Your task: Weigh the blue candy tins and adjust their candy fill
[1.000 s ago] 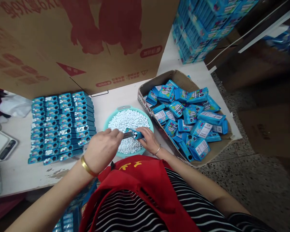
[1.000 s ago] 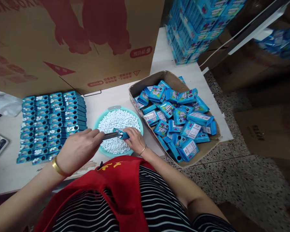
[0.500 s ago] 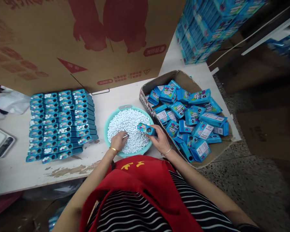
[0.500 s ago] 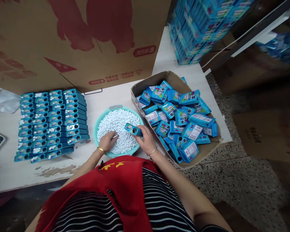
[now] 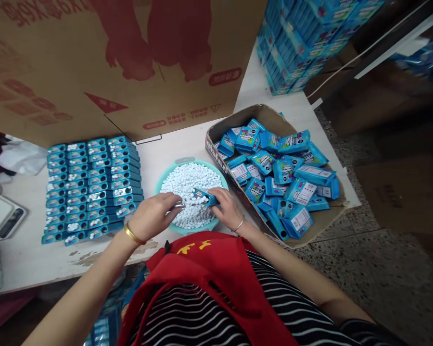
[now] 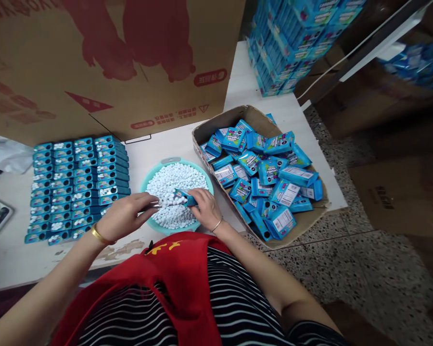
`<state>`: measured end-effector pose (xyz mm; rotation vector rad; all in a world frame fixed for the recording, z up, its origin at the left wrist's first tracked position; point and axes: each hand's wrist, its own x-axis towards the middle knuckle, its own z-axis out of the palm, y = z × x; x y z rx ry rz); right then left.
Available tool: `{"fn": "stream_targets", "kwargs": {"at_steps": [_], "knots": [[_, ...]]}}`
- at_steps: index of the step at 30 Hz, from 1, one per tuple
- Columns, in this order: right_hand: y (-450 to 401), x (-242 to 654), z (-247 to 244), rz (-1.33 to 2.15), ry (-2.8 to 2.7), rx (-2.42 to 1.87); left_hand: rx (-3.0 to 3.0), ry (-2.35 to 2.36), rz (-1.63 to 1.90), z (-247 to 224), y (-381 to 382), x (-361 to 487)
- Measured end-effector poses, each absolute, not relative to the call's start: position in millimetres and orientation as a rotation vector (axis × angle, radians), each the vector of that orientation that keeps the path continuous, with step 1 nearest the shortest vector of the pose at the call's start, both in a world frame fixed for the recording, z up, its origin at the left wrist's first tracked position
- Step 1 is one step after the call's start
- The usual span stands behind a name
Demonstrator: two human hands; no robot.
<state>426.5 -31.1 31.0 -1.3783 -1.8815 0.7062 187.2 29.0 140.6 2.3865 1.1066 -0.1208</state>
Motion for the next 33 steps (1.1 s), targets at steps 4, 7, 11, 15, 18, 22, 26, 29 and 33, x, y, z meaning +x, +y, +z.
{"fn": "stream_targets", "kwargs": {"at_steps": [4,7,11,15,18,22,26,29,33], "knots": [[-30,420,32,0.713,-1.894,-1.32,2.597,1.151,-0.498,181,28,222],[-30,420,30,0.721,-1.878,-1.313,2.659,1.142,-0.595,202,26,234],[-31,428,28,0.728,-1.837,-1.342,2.563,1.33,-0.49,184,29,205],[-32,443,28,0.73,-1.748,-1.408,2.197,1.494,-0.427,104,26,161],[-31,452,28,0.732,-1.669,-1.469,2.121,1.469,-0.361,37,14,163],[-30,455,32,0.738,-1.625,-1.534,2.058,1.439,-0.167,-19,-1,198],[-32,455,34,0.746,-1.609,-1.549,1.987,1.404,0.01,-25,-5,203],[-34,456,31,0.716,-1.629,-1.554,1.96,1.352,0.116,-1,-3,181],[-36,454,26,0.678,-1.758,-1.517,1.968,1.288,0.198,52,4,161]]}}
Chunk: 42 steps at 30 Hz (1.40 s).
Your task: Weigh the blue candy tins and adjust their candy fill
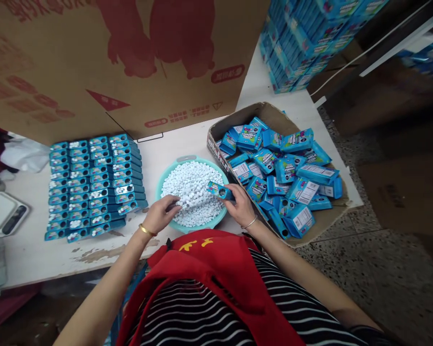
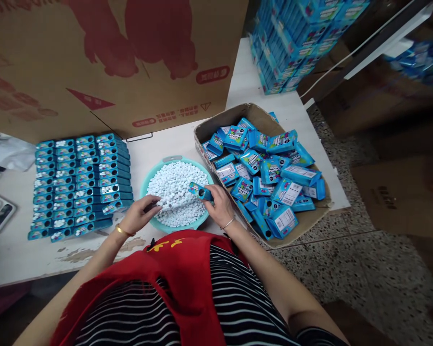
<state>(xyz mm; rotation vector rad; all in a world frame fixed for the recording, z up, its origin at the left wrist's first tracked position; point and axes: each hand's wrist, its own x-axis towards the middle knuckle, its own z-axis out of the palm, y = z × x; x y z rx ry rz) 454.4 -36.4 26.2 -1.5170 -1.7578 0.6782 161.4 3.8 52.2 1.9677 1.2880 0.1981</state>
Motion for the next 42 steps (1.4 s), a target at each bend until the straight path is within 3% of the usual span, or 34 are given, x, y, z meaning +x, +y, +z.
{"fn": "stream_targets", "kwargs": {"at_steps": [5,12,17,21,26,32,37,42], "knots": [[-35,441,26,0.702,-1.865,-1.431,2.178,1.124,0.097,109,20,175],[-34,427,30,0.721,-1.914,-1.362,2.541,1.174,-0.525,171,25,229],[-34,426,29,0.723,-1.895,-1.35,2.62,1.176,-0.597,201,21,248],[-35,434,26,0.721,-1.84,-1.388,2.517,1.341,-0.41,177,27,210],[-37,454,23,0.687,-1.735,-1.476,2.127,1.503,-0.405,79,18,158],[-37,461,27,0.706,-1.649,-1.551,2.044,1.461,-0.156,-11,-7,196],[-39,460,29,0.701,-1.663,-1.583,1.951,1.396,0.053,-10,-8,194],[-39,457,23,0.66,-1.767,-1.525,1.941,1.304,0.195,43,-4,167]]}}
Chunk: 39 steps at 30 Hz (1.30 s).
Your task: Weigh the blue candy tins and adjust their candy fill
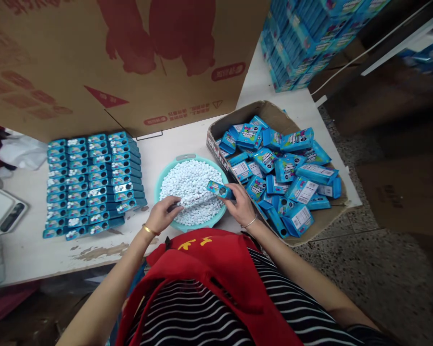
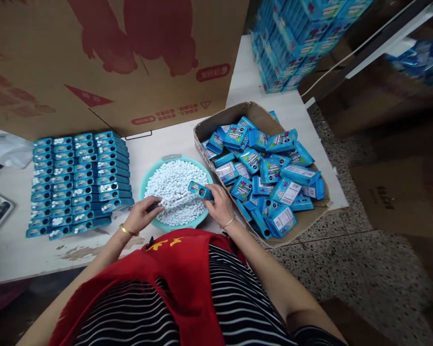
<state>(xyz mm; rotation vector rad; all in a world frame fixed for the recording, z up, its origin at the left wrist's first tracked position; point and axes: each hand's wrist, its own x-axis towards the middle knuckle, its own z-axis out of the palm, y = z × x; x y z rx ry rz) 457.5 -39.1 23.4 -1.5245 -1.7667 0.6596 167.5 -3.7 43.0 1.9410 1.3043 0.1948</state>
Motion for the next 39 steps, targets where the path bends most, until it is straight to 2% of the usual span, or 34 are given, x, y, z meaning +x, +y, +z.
{"fn": "stream_targets", "kwargs": {"at_steps": [5,13,19,23,27,30,34,36,39], "knots": [[-35,445,25,0.688,-1.881,-1.429,2.141,1.161,0.168,102,14,176],[-45,426,18,0.734,-1.906,-1.278,2.55,1.147,-0.559,174,12,236],[-50,415,13,0.817,-1.857,-1.249,2.547,1.225,-0.593,202,3,230],[-48,409,13,0.847,-1.823,-1.217,2.377,1.334,-0.385,189,5,196],[-49,394,9,0.894,-1.825,-1.174,2.222,1.268,-0.036,134,-3,180],[-47,377,19,0.975,-1.89,-1.115,2.192,1.199,0.055,104,-12,173],[-27,378,40,0.925,-2.021,-1.102,2.159,1.279,0.254,109,-22,143],[-8,402,41,0.795,-1.985,-1.265,2.138,1.447,0.32,110,-24,111],[17,466,33,0.53,-1.778,-1.772,2.073,1.736,0.311,94,-26,55]]}}
